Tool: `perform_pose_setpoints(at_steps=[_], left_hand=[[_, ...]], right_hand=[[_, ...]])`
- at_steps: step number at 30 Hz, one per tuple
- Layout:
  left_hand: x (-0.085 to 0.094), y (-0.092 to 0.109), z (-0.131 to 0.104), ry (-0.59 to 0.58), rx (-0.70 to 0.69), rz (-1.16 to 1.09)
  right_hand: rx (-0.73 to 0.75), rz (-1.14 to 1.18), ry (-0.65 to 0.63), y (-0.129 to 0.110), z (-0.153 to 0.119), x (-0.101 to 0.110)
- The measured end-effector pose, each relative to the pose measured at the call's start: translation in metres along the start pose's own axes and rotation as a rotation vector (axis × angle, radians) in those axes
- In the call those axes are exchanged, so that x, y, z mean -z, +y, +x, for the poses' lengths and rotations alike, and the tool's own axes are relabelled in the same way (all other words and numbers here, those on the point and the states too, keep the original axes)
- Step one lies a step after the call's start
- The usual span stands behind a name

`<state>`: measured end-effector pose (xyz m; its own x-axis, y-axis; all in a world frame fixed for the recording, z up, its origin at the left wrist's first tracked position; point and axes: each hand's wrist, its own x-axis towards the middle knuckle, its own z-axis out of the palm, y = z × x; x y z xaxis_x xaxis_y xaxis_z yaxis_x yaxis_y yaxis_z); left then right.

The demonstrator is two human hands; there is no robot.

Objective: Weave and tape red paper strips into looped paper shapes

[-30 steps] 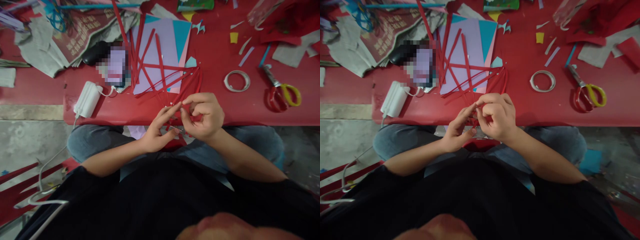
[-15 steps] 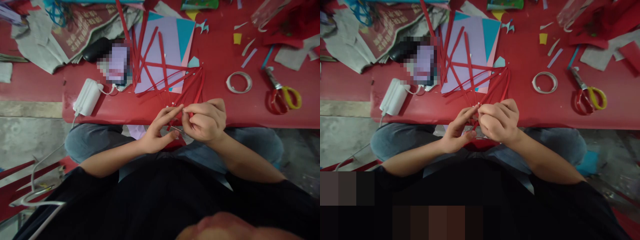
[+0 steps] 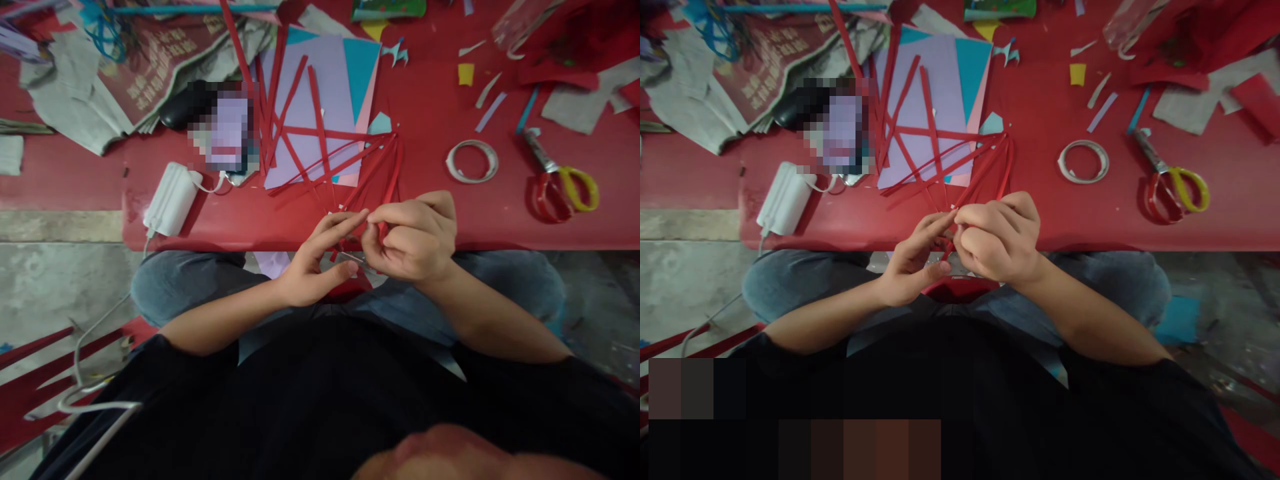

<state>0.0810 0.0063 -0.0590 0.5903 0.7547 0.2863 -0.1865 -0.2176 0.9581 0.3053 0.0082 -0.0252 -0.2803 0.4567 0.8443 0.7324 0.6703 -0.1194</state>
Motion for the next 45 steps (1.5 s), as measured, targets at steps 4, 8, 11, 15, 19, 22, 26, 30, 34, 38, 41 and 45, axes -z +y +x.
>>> perform_pose_setpoints(at_steps=[4, 8, 11, 15, 19, 22, 26, 30, 34, 38, 41, 45], left_hand=[[-0.002, -0.002, -0.003, -0.008, 0.005, -0.011], [0.001, -0.005, -0.003, -0.005, 0.037, -0.070], [0.011, -0.007, 0.001, 0.033, 0.069, -0.148], [0.022, -0.004, 0.005, 0.054, 0.073, -0.159], [0.021, 0.002, 0.005, 0.055, 0.041, -0.098], [0.018, 0.004, 0.004, 0.037, -0.007, -0.066], [0.017, 0.006, 0.004, 0.009, 0.003, -0.060], [0.017, 0.005, 0.002, -0.012, 0.040, -0.074], [0.017, 0.003, 0.003, 0.006, 0.105, -0.193], [0.021, 0.004, 0.006, 0.075, 0.190, -0.325], [0.024, 0.006, 0.007, 0.051, 0.205, -0.357], [0.024, 0.007, 0.006, 0.013, 0.223, -0.350]], right_hand=[[-0.067, -0.042, -0.111, -0.002, -0.001, 0.000], [-0.035, 0.080, 0.064, -0.005, -0.001, -0.005], [-0.028, 0.073, 0.053, -0.006, 0.000, -0.005], [-0.041, 0.057, 0.046, -0.006, 0.003, -0.003], [-0.025, -0.045, -0.021, -0.004, 0.006, -0.004], [0.000, -0.076, -0.039, -0.003, 0.003, -0.005], [-0.043, -0.133, -0.053, -0.002, -0.003, -0.005], [-0.040, -0.105, -0.021, 0.000, -0.003, -0.004], [-0.029, -0.051, -0.030, -0.003, 0.000, 0.000], [-0.081, 0.156, -0.319, -0.013, 0.004, 0.007], [-0.068, 0.312, -0.787, -0.021, 0.012, 0.010], [-0.088, 0.386, -0.928, -0.025, 0.018, 0.009]])
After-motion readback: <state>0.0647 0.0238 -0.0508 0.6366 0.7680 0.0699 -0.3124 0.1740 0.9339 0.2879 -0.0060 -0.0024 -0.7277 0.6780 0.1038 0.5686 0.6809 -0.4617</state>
